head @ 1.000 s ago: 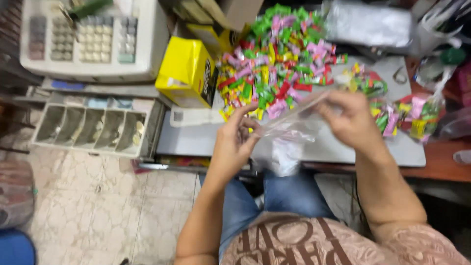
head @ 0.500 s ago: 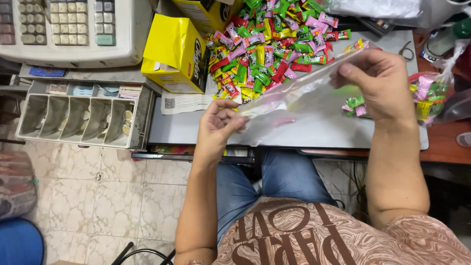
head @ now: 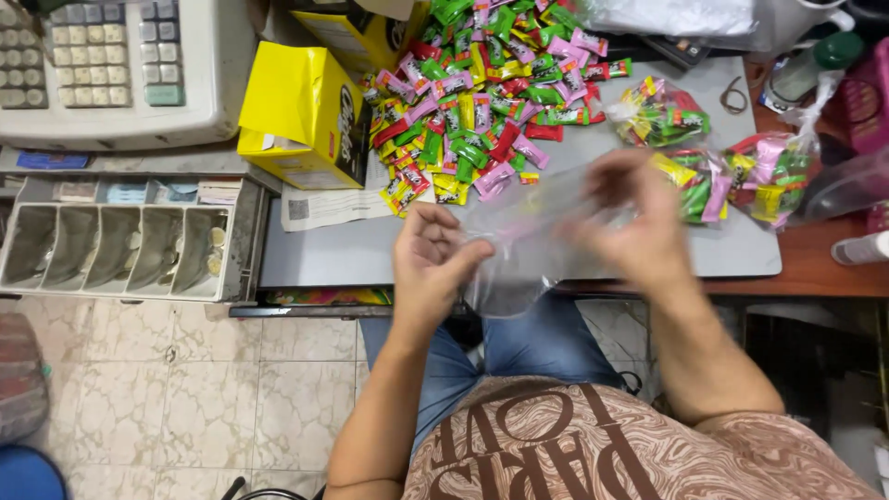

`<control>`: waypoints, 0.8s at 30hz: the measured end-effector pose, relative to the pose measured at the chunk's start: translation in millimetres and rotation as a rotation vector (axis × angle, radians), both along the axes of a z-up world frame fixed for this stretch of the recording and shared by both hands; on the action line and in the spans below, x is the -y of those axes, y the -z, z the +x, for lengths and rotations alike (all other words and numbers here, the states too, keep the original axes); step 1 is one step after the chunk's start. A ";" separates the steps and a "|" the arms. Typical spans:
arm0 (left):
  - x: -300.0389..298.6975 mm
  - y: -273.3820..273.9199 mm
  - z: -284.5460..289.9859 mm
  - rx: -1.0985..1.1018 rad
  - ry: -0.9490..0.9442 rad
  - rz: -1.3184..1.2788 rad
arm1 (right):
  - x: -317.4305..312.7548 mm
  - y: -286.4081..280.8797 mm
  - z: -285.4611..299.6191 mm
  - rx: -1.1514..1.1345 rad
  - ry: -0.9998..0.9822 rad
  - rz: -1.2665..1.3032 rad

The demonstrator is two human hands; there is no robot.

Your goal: Bagging small individual candies into plastic bags at a checkout counter

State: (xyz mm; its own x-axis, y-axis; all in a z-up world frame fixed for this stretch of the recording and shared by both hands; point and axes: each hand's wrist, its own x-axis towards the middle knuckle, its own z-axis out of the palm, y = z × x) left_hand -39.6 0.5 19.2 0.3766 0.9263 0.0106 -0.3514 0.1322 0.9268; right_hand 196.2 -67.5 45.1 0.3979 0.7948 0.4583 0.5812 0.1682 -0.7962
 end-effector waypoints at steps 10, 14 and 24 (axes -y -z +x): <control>4.3 -27.9 15.9 -0.396 0.118 0.467 | 4.5 -20.9 -26.3 0.149 -0.411 -0.158; -17.2 -55.4 4.6 -0.375 0.179 0.746 | -18.3 -37.7 11.5 0.248 -0.379 -0.068; -61.7 -184.2 -25.7 -0.583 -0.080 1.100 | -231.5 -53.8 23.4 0.407 -0.323 -0.689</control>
